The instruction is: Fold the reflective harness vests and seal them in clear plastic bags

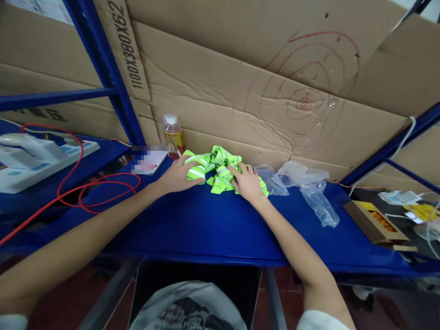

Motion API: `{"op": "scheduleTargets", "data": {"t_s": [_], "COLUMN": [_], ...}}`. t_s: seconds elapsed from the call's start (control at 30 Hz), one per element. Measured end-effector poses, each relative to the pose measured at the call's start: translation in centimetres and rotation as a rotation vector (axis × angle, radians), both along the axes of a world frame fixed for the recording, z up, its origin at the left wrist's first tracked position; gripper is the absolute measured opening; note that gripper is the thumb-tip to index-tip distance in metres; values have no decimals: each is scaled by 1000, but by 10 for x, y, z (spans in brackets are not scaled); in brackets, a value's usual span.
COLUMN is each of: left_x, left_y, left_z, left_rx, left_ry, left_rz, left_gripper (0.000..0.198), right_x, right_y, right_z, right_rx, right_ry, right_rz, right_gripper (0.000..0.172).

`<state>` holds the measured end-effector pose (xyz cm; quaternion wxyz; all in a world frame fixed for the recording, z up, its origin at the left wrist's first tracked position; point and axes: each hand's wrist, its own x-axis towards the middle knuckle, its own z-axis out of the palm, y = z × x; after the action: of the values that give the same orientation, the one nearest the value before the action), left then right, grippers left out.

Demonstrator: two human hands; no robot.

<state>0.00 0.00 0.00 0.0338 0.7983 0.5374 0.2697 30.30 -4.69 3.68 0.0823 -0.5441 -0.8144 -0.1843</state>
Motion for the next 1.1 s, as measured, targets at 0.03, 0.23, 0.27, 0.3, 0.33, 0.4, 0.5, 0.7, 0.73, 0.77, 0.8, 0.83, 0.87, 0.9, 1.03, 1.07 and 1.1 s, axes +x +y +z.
{"op": "scheduleTargets", "data": {"t_s": [0.03,0.23,0.27,0.3,0.33,0.4,0.5,0.7,0.73,0.77,0.8,0.83,0.87,0.9,1.03,1.07,1.1], "left_x": [-1,-3,-2,-2,-1,1,9,49,56,61,65,67,67,65,48,44,42], "left_y": [1,1,0,0,0,1,6,14,12,10,6,2,-3,-7,-21,-22,-22], "left_z": [-1,9,12,16,20,30,53,132,146,159,171,180,188,193,195,192,189], "left_rx": [-45,-51,-21,13,46,79,-27,-170,-122,-84,-28,46,128,200,165,90,18], "left_ry": [14,-75,-127,-186,-256,-437,-789,-1090,-1079,-1075,-1083,-1099,-1115,-1121,-954,-876,-799], "left_rz": [-19,-315,-321,-312,-292,-245,-179,-173,-208,-238,-257,-262,-259,-258,-396,-475,-558], "left_gripper": [75,53,47,46,45,38,23,14,11,9,8,7,8,9,45,62,77], "right_x": [5,26,27,27,26,19,-3,-68,-74,-78,-80,-80,-78,-75,-62,-60,-57], "right_y": [-2,2,2,2,1,-4,-14,-3,3,10,17,23,27,30,31,29,27], "right_z": [0,2,3,4,6,10,18,43,51,60,69,80,90,99,124,127,129], "right_rx": [10,76,103,142,189,267,226,-17,-34,-37,-20,13,52,78,31,3,-22], "right_ry": [9,189,212,225,229,231,261,547,614,676,736,799,869,951,1307,1366,1409], "right_rz": [-47,-309,-320,-307,-269,-124,156,272,255,235,216,208,214,234,352,371,381], "right_gripper": [57,64,66,68,69,69,60,91,75,58,43,34,31,31,40,42,45]}}
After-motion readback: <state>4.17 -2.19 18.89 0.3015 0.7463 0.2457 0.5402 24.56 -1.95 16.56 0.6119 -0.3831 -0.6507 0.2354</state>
